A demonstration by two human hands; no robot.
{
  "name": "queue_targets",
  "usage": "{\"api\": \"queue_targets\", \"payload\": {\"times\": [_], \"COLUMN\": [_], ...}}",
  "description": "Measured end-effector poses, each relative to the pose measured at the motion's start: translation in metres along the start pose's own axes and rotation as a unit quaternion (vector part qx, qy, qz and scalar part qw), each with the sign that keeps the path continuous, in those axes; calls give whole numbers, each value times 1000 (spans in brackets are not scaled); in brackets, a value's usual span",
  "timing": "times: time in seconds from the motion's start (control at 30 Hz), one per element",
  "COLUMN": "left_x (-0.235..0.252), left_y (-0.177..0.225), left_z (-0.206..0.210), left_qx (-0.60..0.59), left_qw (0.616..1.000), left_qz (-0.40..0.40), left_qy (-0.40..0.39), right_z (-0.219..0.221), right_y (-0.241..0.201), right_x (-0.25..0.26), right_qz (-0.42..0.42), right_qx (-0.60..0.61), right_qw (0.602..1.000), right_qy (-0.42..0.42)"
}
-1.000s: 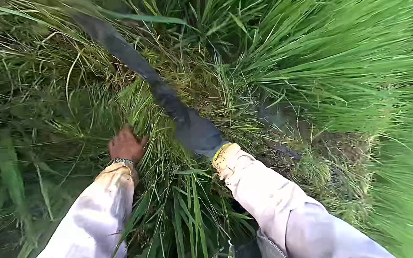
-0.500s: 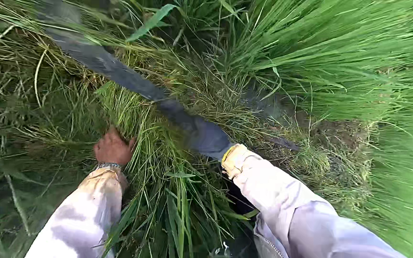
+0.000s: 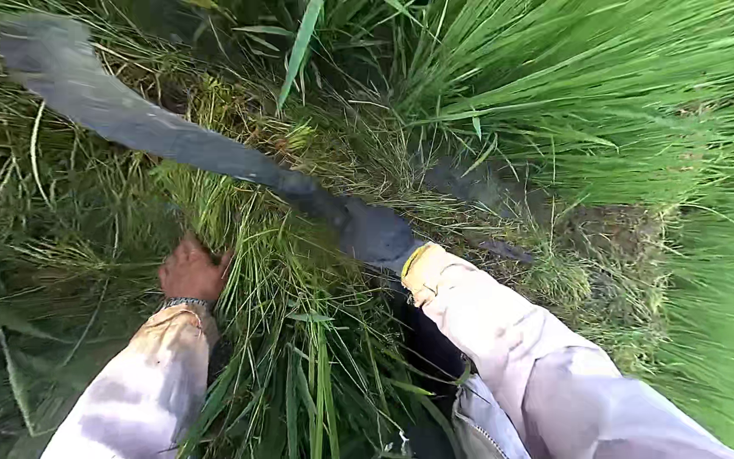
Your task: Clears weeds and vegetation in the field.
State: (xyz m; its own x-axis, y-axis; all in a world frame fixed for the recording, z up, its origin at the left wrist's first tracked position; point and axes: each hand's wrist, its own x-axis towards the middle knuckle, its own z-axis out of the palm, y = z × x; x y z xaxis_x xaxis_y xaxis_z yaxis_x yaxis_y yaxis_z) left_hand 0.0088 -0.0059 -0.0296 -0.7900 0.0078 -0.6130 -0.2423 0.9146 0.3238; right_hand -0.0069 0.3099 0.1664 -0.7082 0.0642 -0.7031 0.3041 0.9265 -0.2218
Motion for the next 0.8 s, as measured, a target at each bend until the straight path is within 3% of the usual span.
{"api": "queue_targets", "payload": {"times": [0.07,0.1,0.2,0.27,0.37,0.53,0.6,0.67,0.73,0.8], "left_x": [2,2,-2,8,2,2,2,0,1,-4], "left_y": [1,1,0,3,19,31,34,33,32,26], "left_z": [-2,-6,-10,-10,-3,-6,-7,-4,-3,-2], "left_qx": [5,7,8,0,-4,29,39,41,25,10], "left_qw": [1000,1000,999,1000,999,996,996,996,998,999], "left_qz": [9,6,-5,-10,-36,-72,-75,-70,-59,-46], "left_qy": [-6,-11,-31,-29,-40,-46,-41,-35,-22,-25], "right_z": [-19,-14,52,52,30,-8,-24,-38,-38,-10], "right_y": [6,40,197,232,185,20,-52,-98,-81,13], "right_x": [16,16,-29,-43,-59,28,75,115,136,113], "right_qz": [-54,-25,206,332,328,62,-53,-114,-78,55], "right_qx": [-41,-54,-11,9,6,23,50,53,48,70], "right_qw": [997,998,978,943,943,997,997,992,995,994], "right_qy": [-25,-27,3,-33,-57,-42,-14,-5,-29,-71]}}
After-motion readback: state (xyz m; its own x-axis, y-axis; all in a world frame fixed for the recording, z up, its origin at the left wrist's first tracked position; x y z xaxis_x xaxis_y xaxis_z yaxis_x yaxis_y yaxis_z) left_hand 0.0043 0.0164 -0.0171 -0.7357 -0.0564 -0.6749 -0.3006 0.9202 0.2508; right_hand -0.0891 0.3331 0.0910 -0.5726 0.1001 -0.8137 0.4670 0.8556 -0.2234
